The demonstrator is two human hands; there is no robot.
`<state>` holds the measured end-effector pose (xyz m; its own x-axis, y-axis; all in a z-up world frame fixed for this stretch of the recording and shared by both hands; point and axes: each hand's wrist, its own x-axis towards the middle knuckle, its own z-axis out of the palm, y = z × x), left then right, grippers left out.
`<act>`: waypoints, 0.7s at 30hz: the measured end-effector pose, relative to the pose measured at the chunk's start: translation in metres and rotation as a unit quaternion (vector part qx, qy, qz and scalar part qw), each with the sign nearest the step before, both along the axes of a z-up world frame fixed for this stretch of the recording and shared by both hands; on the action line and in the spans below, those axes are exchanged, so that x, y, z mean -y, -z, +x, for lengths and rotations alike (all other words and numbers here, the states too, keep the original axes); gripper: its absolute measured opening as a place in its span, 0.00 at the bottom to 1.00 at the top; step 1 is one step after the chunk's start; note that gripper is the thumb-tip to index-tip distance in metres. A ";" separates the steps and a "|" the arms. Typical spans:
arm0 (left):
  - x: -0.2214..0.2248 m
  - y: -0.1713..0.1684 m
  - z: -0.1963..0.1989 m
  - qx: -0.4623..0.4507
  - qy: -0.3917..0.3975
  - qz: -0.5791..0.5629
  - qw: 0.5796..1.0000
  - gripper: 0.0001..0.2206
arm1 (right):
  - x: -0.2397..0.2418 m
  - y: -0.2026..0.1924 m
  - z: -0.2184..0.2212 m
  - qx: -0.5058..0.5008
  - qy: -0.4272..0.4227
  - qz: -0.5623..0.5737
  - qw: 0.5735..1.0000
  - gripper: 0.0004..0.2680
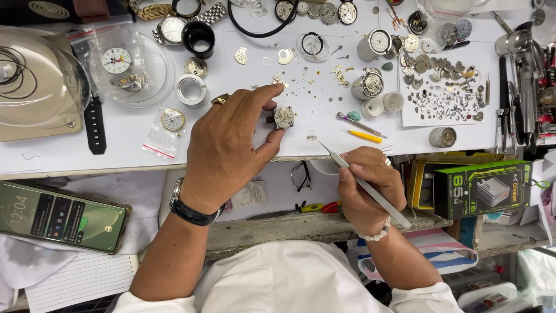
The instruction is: The person is meticulously cleaning and repairing a watch movement, using tweezers to handle tiny gears and an air blower to remove dust.
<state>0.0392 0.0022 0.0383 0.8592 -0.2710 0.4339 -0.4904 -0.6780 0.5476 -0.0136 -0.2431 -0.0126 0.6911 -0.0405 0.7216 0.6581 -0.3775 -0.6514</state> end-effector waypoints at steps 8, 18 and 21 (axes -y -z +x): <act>-0.001 0.001 -0.001 0.005 -0.008 0.002 1.000 0.24 | -0.017 -0.018 0.013 0.016 0.034 -0.085 0.996 0.06; -0.001 0.000 0.000 0.009 -0.003 -0.004 1.000 0.24 | 0.000 -0.015 0.003 0.002 0.035 -0.097 0.995 0.04; -0.001 0.000 0.000 0.005 -0.002 0.001 1.000 0.24 | 0.004 -0.025 0.001 0.029 0.018 -0.175 0.984 0.03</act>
<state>0.0389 0.0031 0.0385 0.8557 -0.2683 0.4424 -0.4935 -0.6803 0.5419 -0.0125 -0.2473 0.0122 0.6509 0.1935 0.7341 0.6724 -0.5959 -0.4391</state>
